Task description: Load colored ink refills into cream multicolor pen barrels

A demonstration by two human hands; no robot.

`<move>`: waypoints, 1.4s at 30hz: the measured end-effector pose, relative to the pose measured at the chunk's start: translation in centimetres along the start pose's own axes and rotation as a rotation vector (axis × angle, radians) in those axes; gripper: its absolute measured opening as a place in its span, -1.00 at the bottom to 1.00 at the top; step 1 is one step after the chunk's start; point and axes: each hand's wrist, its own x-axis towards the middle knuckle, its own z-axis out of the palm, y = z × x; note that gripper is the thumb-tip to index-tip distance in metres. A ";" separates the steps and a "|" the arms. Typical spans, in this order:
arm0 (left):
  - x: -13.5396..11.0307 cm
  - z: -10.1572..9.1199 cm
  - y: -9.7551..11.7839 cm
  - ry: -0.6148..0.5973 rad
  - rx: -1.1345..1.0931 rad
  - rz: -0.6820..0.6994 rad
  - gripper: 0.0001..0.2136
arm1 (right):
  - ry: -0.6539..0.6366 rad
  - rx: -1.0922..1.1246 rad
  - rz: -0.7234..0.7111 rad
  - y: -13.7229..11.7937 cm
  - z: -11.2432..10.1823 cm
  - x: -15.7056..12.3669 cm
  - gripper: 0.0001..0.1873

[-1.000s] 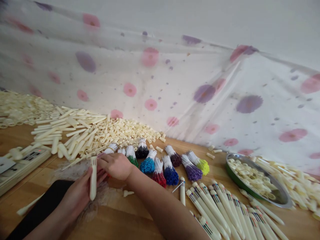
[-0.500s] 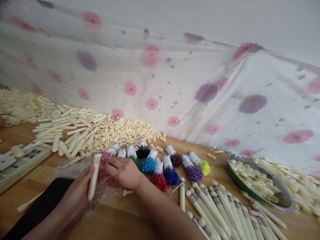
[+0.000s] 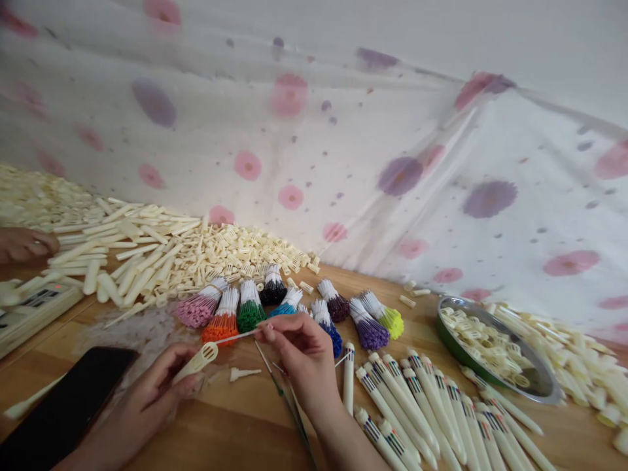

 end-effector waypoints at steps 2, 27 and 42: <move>-0.1 0.2 -0.4 -0.046 0.020 0.008 -0.82 | -0.012 -0.005 0.011 -0.3 -0.6 -0.8 -0.94; -0.3 1.0 -1.3 0.004 0.085 0.188 -0.89 | -0.311 -0.297 -0.211 -1.9 0.3 -2.7 -0.72; -0.9 1.7 -0.7 0.096 0.316 0.388 -0.86 | -0.288 -0.465 -0.150 0.6 1.9 -3.4 -0.82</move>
